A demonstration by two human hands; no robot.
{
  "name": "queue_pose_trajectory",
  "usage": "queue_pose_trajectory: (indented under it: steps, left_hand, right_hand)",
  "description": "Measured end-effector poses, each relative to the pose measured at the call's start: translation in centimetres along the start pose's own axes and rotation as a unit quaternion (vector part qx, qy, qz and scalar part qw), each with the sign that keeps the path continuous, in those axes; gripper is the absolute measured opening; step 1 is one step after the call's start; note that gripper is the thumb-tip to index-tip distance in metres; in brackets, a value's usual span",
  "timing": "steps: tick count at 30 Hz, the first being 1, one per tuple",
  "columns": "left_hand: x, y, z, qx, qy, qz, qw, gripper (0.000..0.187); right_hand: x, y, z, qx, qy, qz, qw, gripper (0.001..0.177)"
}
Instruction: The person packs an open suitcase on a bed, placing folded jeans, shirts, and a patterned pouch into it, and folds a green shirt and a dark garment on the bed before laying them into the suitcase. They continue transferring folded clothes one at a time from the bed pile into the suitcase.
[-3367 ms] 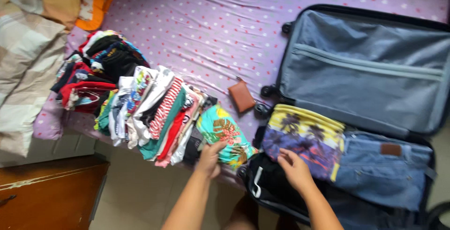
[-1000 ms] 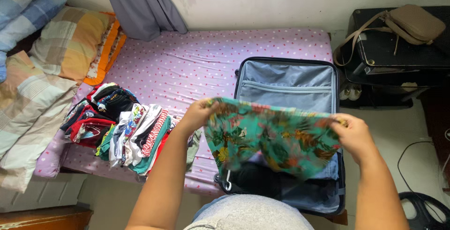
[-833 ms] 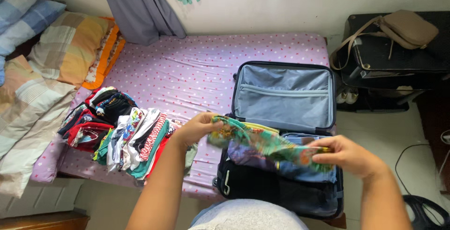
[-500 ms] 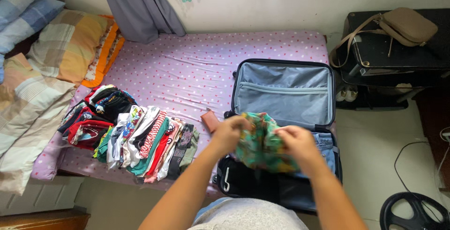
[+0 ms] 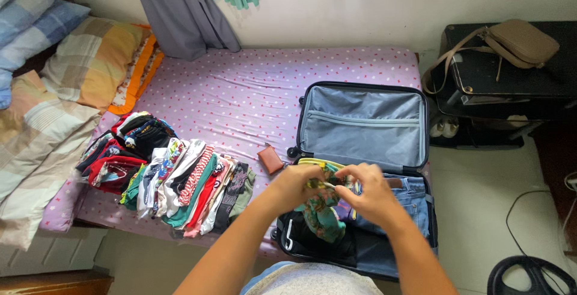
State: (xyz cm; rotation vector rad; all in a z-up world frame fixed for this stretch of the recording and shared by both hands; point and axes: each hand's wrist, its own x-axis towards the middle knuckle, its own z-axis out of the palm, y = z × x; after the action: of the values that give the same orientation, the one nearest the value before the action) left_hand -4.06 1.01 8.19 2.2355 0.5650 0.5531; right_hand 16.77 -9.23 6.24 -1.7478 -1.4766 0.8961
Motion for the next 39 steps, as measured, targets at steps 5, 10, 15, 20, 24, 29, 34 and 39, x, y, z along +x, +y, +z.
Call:
queue_pose_trajectory:
  steps: [5,10,15,20,24,29,34,39]
  left_hand:
    - [-0.1,-1.6,-2.6,-0.114,-0.051,-0.012,0.992,0.023]
    - [0.6,-2.2,-5.2,0.016,-0.01,-0.007,1.0,0.026]
    - [0.5,-3.0,-5.9,-0.101,-0.003,-0.043,0.994,0.029]
    - [1.1,-3.5,-4.8,-0.119,0.005,-0.08,0.99,0.024]
    - [1.3,-3.7,-4.3,-0.107,-0.011,-0.09,0.99,0.025]
    - [1.7,-5.2,-4.0,-0.203,-0.063,-0.19,0.958,0.023]
    - [1.6,-8.3,-3.7,-0.322,-0.049,-0.174,0.929,0.032]
    - [3.4,-9.7,-1.5,-0.252,-0.029,-0.191,0.948,0.053]
  right_hand:
    - [0.8,-0.2,-0.4,-0.219,0.017,-0.132,0.967,0.053]
    - [1.6,-0.7,-3.7,-0.249,-0.018,-0.109,0.962,0.041]
    - [1.5,-1.8,-6.7,-0.096,-0.063,-0.149,0.982,0.039]
    - [0.9,-1.9,-7.2,-0.076,-0.044,-0.115,0.989,0.042]
    - [0.2,-1.2,-6.9,-0.064,-0.004,-0.12,0.991,0.031]
    - [-0.4,0.2,-6.5,0.112,-0.045,0.036,0.992,0.021]
    - [-0.5,2.2,-5.5,0.296,-0.056,-0.008,0.953,0.041]
    - [2.0,3.8,-4.5,0.111,0.05,0.048,0.991,0.064]
